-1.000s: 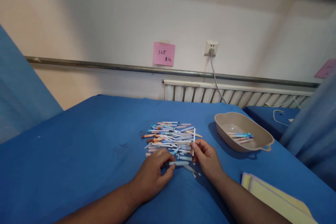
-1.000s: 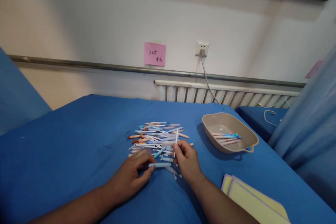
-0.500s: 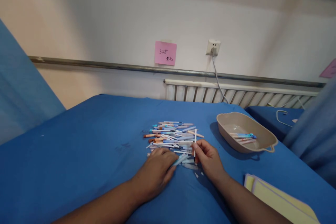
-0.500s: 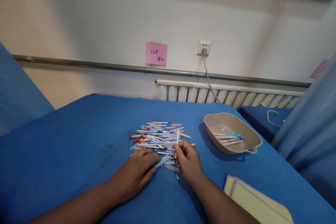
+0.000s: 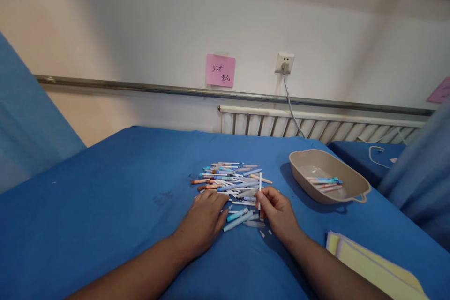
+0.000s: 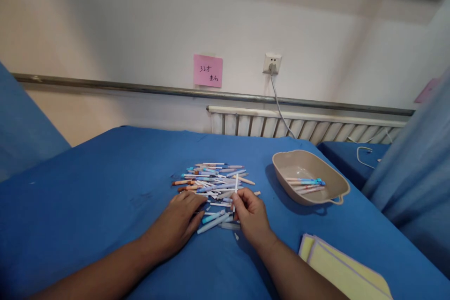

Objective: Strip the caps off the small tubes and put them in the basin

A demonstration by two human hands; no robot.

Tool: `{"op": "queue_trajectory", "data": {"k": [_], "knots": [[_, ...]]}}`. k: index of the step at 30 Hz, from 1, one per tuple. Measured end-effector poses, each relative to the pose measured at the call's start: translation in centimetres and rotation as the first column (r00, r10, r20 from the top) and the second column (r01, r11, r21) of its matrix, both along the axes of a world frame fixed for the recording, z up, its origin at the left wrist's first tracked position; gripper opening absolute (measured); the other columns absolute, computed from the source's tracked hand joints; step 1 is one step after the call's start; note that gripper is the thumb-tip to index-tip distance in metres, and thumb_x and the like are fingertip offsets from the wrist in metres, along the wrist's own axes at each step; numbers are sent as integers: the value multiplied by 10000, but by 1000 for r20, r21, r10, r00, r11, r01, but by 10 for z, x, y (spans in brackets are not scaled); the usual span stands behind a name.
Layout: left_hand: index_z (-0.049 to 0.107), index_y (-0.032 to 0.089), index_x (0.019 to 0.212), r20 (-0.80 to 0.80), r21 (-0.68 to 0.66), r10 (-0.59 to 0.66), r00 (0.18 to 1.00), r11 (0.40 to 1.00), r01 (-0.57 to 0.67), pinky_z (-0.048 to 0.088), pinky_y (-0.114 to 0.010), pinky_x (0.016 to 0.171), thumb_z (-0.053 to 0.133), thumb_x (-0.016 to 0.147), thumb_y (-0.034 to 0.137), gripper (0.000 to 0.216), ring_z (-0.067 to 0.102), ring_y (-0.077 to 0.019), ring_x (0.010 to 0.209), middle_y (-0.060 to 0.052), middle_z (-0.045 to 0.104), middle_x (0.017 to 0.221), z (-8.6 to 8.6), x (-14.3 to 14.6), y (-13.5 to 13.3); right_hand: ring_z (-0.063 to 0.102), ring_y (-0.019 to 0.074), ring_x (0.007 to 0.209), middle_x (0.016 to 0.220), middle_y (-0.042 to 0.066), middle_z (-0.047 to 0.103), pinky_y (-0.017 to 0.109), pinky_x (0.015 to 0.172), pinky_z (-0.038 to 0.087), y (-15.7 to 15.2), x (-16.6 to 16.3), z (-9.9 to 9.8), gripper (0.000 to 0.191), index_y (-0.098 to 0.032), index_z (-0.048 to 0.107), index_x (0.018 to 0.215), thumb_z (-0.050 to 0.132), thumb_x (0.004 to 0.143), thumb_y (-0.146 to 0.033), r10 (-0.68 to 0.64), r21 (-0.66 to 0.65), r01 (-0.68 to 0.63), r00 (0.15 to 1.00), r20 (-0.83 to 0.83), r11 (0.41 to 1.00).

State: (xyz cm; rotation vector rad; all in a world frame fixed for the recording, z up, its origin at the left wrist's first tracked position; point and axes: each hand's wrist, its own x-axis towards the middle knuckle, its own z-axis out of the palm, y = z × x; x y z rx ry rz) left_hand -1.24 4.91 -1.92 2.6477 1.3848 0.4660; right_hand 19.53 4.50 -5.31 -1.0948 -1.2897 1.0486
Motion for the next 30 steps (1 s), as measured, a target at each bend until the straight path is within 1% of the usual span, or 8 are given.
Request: {"op": "queue_trajectory", "data": {"k": [4, 8, 10, 13, 16, 19, 23, 30], "knots": [[591, 212, 1006, 3, -10, -6, 1000, 1000, 6, 395, -369, 832, 426, 905, 244, 196, 524, -222, 914, -57, 614, 940, -1, 0, 1, 462, 94, 438, 558, -33, 540, 204, 433, 362, 0, 0, -1, 331, -193, 549, 686, 560, 802, -503, 2, -1, -2, 1000, 0, 1000], [620, 210, 963, -6, 4, -40, 999, 999, 40, 389, -344, 822, 408, 917, 225, 218, 545, -209, 897, -55, 628, 925, 0, 3, 13, 460, 93, 435, 549, -38, 533, 201, 430, 355, 1, -1, -2, 336, -193, 546, 681, 551, 808, -504, 0, 3, 0, 1000, 5, 1000], [635, 205, 922, -51, 12, -61, 997, 998, 62, 393, -322, 787, 429, 904, 208, 206, 558, -203, 864, -52, 634, 887, 3, 6, 22, 455, 92, 433, 537, -42, 523, 201, 430, 353, 1, -2, -3, 340, -192, 546, 678, 549, 810, -504, 11, 9, -11, 1000, 3, 1000], [640, 187, 810, -163, 34, -101, 981, 994, 108, 387, -298, 702, 475, 872, 186, 176, 570, -199, 764, -49, 635, 799, 9, 14, 38, 453, 90, 434, 527, -42, 514, 198, 430, 351, 2, -2, -3, 339, -186, 547, 674, 549, 814, -495, 18, 14, -18, 1000, 6, 1000], [636, 176, 763, -282, 54, -173, 944, 979, 195, 380, -292, 664, 495, 855, 177, 169, 577, -200, 716, -53, 639, 761, 14, 23, 51, 452, 86, 419, 514, -46, 508, 194, 420, 348, 4, -1, -2, 344, -183, 542, 665, 554, 810, -495, 4, 8, -4, 1000, -8, 1000], [636, 169, 780, -381, 56, -243, 892, 957, 285, 380, -287, 648, 533, 836, 183, 119, 591, -204, 719, -60, 655, 766, 18, 29, 56, 463, 84, 412, 533, -43, 529, 193, 412, 349, 6, -1, -2, 350, -182, 539, 676, 565, 794, -511, -14, -10, 13, 998, -59, 1000], [635, 167, 836, -448, 97, -256, 857, 939, 331, 377, -288, 638, 574, 814, 188, 68, 599, -206, 721, -61, 667, 794, 21, 30, 58, 459, 80, 407, 547, -39, 553, 194, 412, 345, 9, -1, -3, 358, -180, 544, 695, 573, 781, -526, -28, -35, 25, 993, -112, 999], [660, 166, 786, -556, 118, -301, 774, 894, 432, 370, -306, 639, 600, 809, 189, 68, 594, -216, 716, -71, 657, 760, 23, 34, 58, 449, 73, 383, 512, -49, 543, 185, 393, 329, 13, 2, -4, 377, -173, 565, 696, 597, 747, -546, -57, -63, 46, 982, -178, 997]]}}
